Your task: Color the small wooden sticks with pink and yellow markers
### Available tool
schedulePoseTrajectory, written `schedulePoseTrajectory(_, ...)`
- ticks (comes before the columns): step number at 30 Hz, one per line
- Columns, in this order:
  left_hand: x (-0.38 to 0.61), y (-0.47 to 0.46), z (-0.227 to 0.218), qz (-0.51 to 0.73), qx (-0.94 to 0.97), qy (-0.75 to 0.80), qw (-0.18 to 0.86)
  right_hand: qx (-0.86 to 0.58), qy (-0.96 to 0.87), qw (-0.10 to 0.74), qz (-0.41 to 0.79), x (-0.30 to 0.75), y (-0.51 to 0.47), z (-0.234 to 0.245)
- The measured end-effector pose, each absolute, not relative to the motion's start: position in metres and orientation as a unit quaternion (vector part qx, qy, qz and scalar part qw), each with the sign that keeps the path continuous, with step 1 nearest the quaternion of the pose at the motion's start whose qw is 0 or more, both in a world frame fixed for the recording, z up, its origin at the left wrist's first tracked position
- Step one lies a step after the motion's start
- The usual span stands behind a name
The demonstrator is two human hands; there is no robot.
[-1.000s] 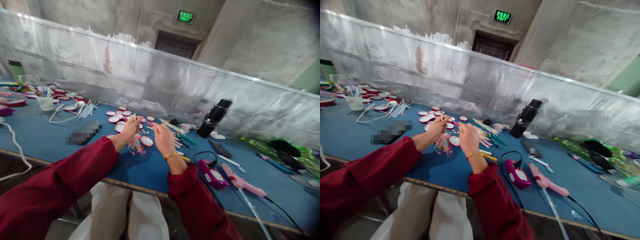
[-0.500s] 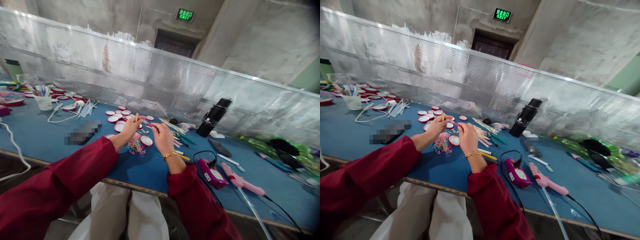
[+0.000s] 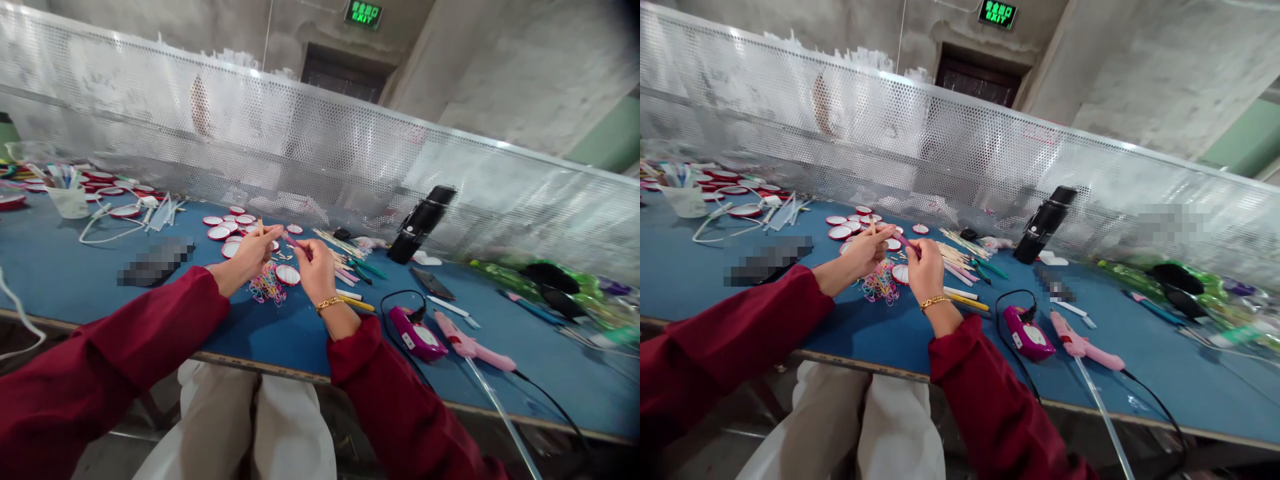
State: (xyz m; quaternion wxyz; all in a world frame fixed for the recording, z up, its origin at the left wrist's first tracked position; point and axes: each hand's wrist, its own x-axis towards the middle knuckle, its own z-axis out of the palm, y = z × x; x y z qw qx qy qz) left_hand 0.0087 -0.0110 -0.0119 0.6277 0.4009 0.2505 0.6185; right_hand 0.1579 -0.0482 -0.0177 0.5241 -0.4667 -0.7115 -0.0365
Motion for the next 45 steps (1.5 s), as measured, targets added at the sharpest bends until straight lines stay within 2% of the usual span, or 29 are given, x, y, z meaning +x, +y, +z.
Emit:
schedulePoseTrajectory(5, 0.011, -0.014, -0.011, 0.612, 0.418, 0.254, 0.622, -0.472, -0.716, 0.513, -0.022, 0.164, -0.045, -0.012)
schedulePoseTrajectory(8, 0.015, -0.016, -0.011, 0.602, 0.429, 0.255, 0.624, -0.486, -0.745, 0.456, -0.014, 0.187, -0.043, 0.002)
schedulePoseTrajectory(13, 0.017, -0.019, -0.011, 0.571, 0.424, 0.262, 0.652, -0.641, -0.707, 0.265, -0.135, 0.243, -0.047, 0.017)
schedulePoseTrajectory(16, 0.017, -0.021, -0.009, 0.552, 0.413, 0.246, 0.681, -0.727, -0.664, 0.134, -0.11, 0.262, -0.048, 0.013)
schedulePoseTrajectory(18, 0.016, -0.022, -0.008, 0.541, 0.416, 0.234, 0.693, -0.745, -0.655, 0.086, -0.094, 0.266, -0.047, 0.009)
schedulePoseTrajectory(23, 0.018, -0.028, -0.008, 0.53, 0.433, 0.219, 0.695, -0.722, -0.678, 0.085, -0.108, 0.262, -0.052, 0.012)
schedulePoseTrajectory(31, 0.021, -0.027, -0.014, 0.516, 0.443, 0.216, 0.701, -0.714, -0.7, -0.01, -0.038, 0.259, -0.059, 0.009)
schedulePoseTrajectory(37, 0.022, -0.027, -0.015, 0.514, 0.448, 0.222, 0.697, -0.701, -0.712, -0.003, -0.047, 0.262, -0.054, 0.001)
schedulePoseTrajectory(39, 0.022, -0.027, -0.015, 0.516, 0.456, 0.218, 0.691, -0.686, -0.726, 0.026, -0.045, 0.261, -0.054, -0.001)
schedulePoseTrajectory(41, 0.022, -0.028, -0.014, 0.516, 0.466, 0.229, 0.682, -0.644, -0.756, 0.118, -0.01, 0.258, -0.053, -0.001)
schedulePoseTrajectory(43, 0.021, -0.03, -0.012, 0.514, 0.477, 0.249, 0.668, -0.567, -0.782, 0.25, 0.073, 0.25, -0.052, -0.002)
schedulePoseTrajectory(45, 0.021, -0.034, -0.01, 0.516, 0.498, 0.257, 0.648, -0.49, -0.784, 0.342, 0.17, 0.238, -0.051, -0.004)
